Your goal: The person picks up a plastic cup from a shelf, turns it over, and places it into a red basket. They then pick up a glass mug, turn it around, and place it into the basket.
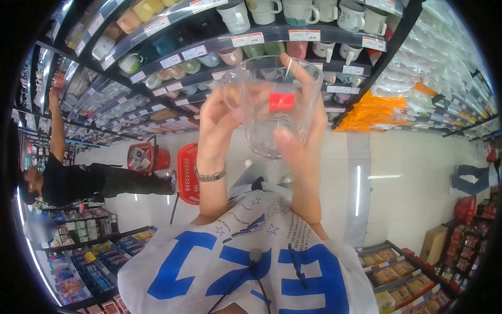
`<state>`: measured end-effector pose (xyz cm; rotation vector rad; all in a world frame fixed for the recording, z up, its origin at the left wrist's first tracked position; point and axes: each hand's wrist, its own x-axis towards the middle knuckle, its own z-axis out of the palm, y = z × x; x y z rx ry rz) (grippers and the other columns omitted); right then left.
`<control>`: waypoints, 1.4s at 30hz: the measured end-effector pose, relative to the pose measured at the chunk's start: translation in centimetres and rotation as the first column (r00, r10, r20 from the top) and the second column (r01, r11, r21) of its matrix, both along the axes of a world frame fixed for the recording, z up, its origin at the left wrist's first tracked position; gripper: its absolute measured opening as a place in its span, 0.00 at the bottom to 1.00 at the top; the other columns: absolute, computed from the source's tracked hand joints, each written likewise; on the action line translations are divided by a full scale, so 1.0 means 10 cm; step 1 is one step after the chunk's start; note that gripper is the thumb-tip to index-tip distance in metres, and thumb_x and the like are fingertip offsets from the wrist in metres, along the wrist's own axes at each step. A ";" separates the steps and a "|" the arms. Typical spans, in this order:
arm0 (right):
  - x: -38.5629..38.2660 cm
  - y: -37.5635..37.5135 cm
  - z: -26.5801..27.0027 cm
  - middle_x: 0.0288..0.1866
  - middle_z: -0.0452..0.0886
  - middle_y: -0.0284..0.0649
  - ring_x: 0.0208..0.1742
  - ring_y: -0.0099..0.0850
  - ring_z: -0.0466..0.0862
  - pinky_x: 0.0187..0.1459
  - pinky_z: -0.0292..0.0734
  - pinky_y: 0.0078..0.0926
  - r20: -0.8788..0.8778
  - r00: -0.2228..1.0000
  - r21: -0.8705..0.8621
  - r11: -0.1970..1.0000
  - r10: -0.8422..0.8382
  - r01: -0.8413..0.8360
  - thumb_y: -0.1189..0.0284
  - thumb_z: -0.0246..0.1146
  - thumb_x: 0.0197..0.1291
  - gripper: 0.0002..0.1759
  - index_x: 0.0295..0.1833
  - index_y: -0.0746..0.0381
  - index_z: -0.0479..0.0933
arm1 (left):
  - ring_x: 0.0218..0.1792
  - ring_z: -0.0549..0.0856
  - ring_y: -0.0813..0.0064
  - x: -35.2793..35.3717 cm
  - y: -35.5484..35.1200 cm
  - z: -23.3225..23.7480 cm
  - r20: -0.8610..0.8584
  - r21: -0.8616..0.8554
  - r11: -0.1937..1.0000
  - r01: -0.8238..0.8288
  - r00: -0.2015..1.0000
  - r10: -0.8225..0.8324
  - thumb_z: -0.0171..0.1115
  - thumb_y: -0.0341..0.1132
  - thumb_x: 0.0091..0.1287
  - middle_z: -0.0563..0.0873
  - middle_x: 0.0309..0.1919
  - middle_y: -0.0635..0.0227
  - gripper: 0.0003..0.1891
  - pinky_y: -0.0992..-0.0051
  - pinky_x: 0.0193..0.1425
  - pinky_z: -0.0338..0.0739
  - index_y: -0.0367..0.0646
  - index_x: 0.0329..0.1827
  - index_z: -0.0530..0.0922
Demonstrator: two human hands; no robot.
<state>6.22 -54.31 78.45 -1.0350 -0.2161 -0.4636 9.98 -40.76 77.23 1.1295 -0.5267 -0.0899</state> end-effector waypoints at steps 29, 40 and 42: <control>0.58 2.95 -2.71 0.52 0.69 0.38 0.55 0.40 0.70 0.54 0.70 0.36 -0.427 0.553 -0.816 -0.041 0.716 -0.577 0.74 0.73 0.35 0.43 0.63 0.49 0.67 | 0.32 0.80 0.81 -0.91 2.67 -2.31 -0.617 0.654 0.579 -0.487 0.098 0.781 0.66 0.38 0.60 0.75 0.41 0.63 0.30 0.83 0.29 0.76 0.44 0.65 0.65; -0.21 3.71 -5.14 0.69 0.55 0.55 0.69 0.53 0.57 0.65 0.58 0.48 -0.990 0.142 -0.143 -0.075 0.016 -0.987 0.65 0.71 0.42 0.56 0.73 0.61 0.43 | 0.41 0.80 0.58 -1.05 3.99 -4.95 -0.186 0.957 0.214 -0.196 0.152 0.971 0.73 0.38 0.49 0.78 0.41 0.52 0.28 0.65 0.41 0.76 0.36 0.49 0.69; -0.36 3.72 -5.35 0.70 0.54 0.55 0.69 0.54 0.57 0.65 0.60 0.48 -0.991 0.075 -0.061 -0.129 -0.111 -0.990 0.61 0.71 0.41 0.58 0.73 0.60 0.42 | 0.40 0.79 0.52 -1.08 4.21 -5.73 -0.265 0.916 0.284 -0.284 0.105 0.959 0.74 0.37 0.46 0.78 0.40 0.51 0.28 0.60 0.43 0.75 0.36 0.46 0.69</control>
